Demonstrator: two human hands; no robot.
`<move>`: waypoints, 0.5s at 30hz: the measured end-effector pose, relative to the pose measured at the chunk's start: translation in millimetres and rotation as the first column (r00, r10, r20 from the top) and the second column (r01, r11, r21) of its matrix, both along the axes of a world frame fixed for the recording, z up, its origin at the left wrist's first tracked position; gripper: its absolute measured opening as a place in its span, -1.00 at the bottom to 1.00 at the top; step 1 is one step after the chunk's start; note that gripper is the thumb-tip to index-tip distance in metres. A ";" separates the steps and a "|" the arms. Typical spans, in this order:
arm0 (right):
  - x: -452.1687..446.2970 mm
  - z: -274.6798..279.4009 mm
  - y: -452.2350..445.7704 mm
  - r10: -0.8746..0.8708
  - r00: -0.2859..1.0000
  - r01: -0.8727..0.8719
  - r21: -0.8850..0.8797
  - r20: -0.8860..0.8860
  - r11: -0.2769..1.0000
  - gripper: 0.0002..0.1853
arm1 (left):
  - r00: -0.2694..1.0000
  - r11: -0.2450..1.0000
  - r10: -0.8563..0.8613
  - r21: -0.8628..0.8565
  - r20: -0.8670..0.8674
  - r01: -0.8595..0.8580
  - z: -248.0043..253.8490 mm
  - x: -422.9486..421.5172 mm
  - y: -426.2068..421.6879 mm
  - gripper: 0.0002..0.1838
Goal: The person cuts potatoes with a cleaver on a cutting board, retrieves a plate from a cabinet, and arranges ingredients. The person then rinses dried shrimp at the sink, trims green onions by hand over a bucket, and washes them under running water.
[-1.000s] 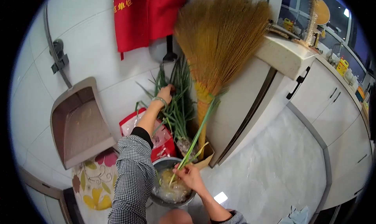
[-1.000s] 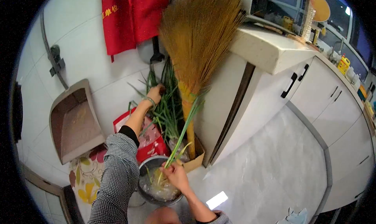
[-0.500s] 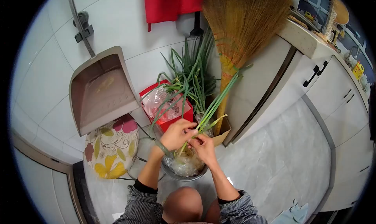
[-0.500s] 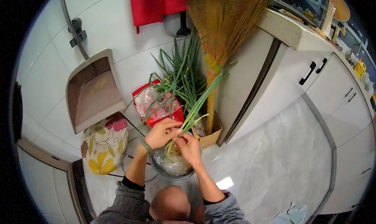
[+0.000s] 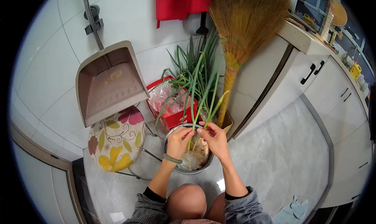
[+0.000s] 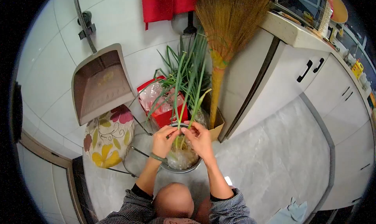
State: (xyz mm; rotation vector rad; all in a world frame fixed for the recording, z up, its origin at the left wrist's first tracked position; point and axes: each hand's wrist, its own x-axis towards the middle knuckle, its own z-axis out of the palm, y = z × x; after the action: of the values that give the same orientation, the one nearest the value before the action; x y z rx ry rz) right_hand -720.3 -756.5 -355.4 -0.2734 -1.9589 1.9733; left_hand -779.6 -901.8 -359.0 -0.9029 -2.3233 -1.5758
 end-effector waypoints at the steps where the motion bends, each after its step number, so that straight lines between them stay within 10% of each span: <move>1: -0.6 -1.8 0.2 -0.009 1.000 0.010 0.071 -0.011 0.997 -0.73 | 0.999 1.000 -0.003 -0.002 -0.033 0.003 -1.7 3.3 2.8 -0.84; 12: 3.2 4.6 8.7 0.041 0.999 -0.041 0.001 0.034 0.999 -0.81 | 0.993 0.991 -0.119 -0.063 0.024 0.121 -28.5 3.1 0.1 -0.82; 15: -0.8 -7.7 6.3 0.005 1.000 -0.002 0.325 -0.010 0.946 -0.83 | 0.988 0.976 -0.149 -0.168 -0.037 0.141 -21.7 0.3 3.1 -0.85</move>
State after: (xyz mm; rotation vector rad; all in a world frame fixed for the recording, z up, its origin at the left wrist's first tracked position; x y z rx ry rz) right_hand -721.1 -750.2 -363.0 -0.1732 -2.2357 1.6120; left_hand -779.3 -898.8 -380.7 -1.1593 -2.4306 -1.4098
